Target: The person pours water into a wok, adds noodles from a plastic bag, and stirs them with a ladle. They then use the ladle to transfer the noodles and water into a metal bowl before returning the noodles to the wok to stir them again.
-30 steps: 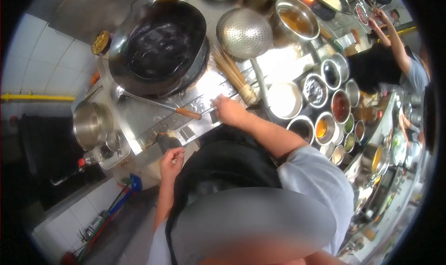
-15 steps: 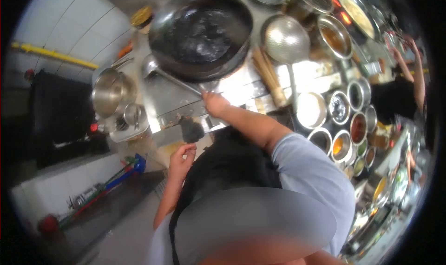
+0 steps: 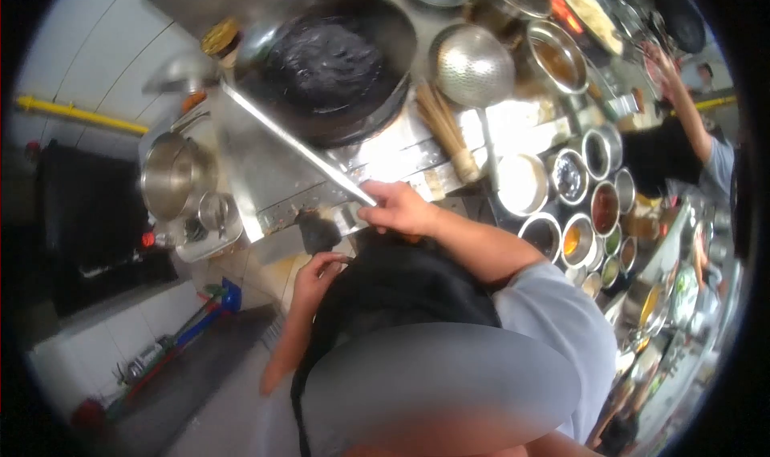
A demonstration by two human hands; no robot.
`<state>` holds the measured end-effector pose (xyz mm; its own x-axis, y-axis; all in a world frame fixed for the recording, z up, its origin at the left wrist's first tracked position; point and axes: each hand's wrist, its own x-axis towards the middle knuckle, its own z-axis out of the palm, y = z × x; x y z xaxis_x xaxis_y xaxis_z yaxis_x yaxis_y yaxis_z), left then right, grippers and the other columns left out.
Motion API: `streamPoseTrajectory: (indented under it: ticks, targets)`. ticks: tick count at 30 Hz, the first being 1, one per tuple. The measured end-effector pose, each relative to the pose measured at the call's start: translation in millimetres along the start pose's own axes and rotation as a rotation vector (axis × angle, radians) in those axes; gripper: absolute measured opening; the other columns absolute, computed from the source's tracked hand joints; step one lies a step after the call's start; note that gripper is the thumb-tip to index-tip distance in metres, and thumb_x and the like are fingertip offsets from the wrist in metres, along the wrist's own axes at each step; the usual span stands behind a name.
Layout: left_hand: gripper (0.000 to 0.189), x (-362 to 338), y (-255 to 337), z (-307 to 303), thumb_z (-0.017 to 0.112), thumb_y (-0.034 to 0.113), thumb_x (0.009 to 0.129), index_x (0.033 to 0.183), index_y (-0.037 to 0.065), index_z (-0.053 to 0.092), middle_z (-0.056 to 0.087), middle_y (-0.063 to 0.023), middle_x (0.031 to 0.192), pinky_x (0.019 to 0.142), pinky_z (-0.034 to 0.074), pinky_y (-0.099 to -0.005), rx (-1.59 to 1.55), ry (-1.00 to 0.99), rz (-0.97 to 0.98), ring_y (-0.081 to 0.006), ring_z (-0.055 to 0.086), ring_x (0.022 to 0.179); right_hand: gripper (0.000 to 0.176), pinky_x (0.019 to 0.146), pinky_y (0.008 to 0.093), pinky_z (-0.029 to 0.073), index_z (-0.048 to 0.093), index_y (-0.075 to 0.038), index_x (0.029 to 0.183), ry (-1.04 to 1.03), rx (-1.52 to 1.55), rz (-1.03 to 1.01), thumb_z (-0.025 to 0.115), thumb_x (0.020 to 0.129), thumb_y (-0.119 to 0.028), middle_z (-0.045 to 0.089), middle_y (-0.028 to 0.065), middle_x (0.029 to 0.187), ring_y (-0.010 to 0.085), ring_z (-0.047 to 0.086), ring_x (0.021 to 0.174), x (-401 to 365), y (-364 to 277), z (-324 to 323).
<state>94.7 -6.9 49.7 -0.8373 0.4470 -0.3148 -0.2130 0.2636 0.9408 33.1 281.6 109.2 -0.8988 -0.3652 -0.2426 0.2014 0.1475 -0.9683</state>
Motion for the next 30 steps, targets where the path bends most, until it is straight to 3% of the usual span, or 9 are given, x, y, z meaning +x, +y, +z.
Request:
streamPoseTrajectory:
  ticks: [8, 10, 11, 14, 16, 18, 28, 29, 30]
  targets:
    - [0.026, 138.8, 115.9, 110.9, 0.064, 0.019, 0.094, 0.113, 0.000, 0.065, 0.069, -0.0092, 0.106, 0.086, 0.051, -0.0294, 0.098, -0.541, 0.035, -0.0140, 0.064, 0.098, 0.045, 0.044, 0.0244, 0.041, 0.047, 0.002, 0.134, 0.512, 0.106, 0.109, 0.060, 0.096, -0.017, 0.054, 0.0001, 0.064, 0.0083, 0.050, 0.048, -95.0, -31.6, -105.3]
    - [0.030, 168.3, 112.6, 153.0, 0.063, 0.020, 0.095, 0.116, -0.001, 0.062, 0.068, -0.0109, 0.106, 0.082, 0.052, -0.0292, -0.061, -0.602, 0.037, -0.0147, 0.064, 0.097, 0.052, 0.046, 0.0263, 0.042, 0.045, 0.003, 0.138, 0.709, -0.117, 0.318, 0.062, 0.093, -0.016, 0.056, 0.0024, 0.064, 0.0087, 0.051, 0.048, -107.5, -42.8, -126.8]
    - [0.034, 186.3, 101.3, 175.8, 0.063, 0.021, 0.094, 0.119, -0.001, 0.060, 0.068, -0.0118, 0.106, 0.080, 0.052, -0.0289, -0.165, -0.630, -0.022, -0.0152, 0.064, 0.096, 0.058, 0.048, 0.0279, 0.043, 0.042, 0.005, 0.140, 0.607, -0.631, -0.038, 0.063, 0.091, -0.016, 0.058, 0.0054, 0.066, 0.0105, 0.053, 0.049, -116.4, -25.6, -144.4]
    - [0.045, 230.3, 104.1, 238.3, 0.065, 0.024, 0.092, 0.127, -0.001, 0.053, 0.066, -0.0126, 0.109, 0.078, 0.052, -0.0275, -0.174, -0.559, -0.255, -0.0152, 0.064, 0.096, 0.042, 0.053, 0.0327, 0.049, 0.054, 0.003, 0.125, 0.844, -0.367, 0.343, 0.062, 0.090, -0.020, 0.063, 0.0109, 0.070, 0.0162, 0.060, 0.055, -100.6, -23.8, -199.7]
    - [0.055, 273.2, 57.8, 288.8, 0.066, 0.028, 0.089, 0.131, -0.001, 0.048, 0.065, -0.0146, 0.113, 0.081, 0.052, -0.0309, 0.055, -0.459, -0.192, -0.0184, 0.064, 0.097, 0.035, 0.057, 0.0360, 0.052, 0.056, 0.001, 0.118, 0.842, -0.538, 0.363, 0.060, 0.089, -0.019, 0.067, 0.0153, 0.076, 0.0197, 0.065, 0.059, -77.7, -14.4, -246.6]
    - [0.059, 299.5, 12.5, 327.7, 0.067, 0.030, 0.087, 0.133, -0.002, 0.047, 0.064, -0.0166, 0.116, 0.085, 0.051, -0.0330, -0.137, -0.380, -0.368, -0.0219, 0.064, 0.100, 0.035, 0.083, 0.0489, 0.051, 0.058, 0.002, 0.112, 0.846, -0.669, 0.389, 0.055, 0.084, -0.019, 0.067, 0.0286, 0.097, 0.0447, 0.065, 0.092, -42.1, -16.9, -289.1]
    - [0.040, 315.7, -16.5, 362.3, 0.063, 0.034, 0.089, 0.112, 0.003, 0.059, 0.064, -0.0155, 0.101, 0.076, 0.052, -0.0383, -0.359, -0.179, -0.464, -0.0268, 0.064, 0.089, 0.023, 0.081, 0.0426, 0.054, 0.074, -0.002, 0.088, 0.654, -0.762, 0.516, 0.061, 0.080, -0.019, 0.071, 0.0231, 0.093, 0.0368, 0.069, 0.092, 143.2, 26.4, -427.1]
    - [0.038, 316.7, -22.3, 365.2, 0.062, 0.034, 0.089, 0.110, 0.003, 0.060, 0.065, -0.0152, 0.099, 0.075, 0.052, -0.0387, -0.338, -0.180, -0.437, -0.0269, 0.064, 0.088, 0.018, 0.071, 0.0401, 0.055, 0.075, -0.005, 0.079, 0.240, -1.062, 0.518, 0.063, 0.079, -0.018, 0.072, 0.0166, 0.080, 0.0293, 0.071, 0.076, 159.7, 32.8, -451.1]
    - [0.036, 318.1, -35.9, 370.1, 0.062, 0.034, 0.090, 0.108, 0.003, 0.061, 0.065, -0.0148, 0.097, 0.073, 0.052, -0.0390, -0.268, -0.190, -0.339, -0.0271, 0.064, 0.086, 0.015, 0.060, 0.0402, 0.054, 0.073, -0.004, 0.074, 0.253, -0.551, 0.586, 0.064, 0.081, -0.015, 0.068, 0.0125, 0.067, 0.0242, 0.066, 0.059, 177.8, 29.5, -473.5]
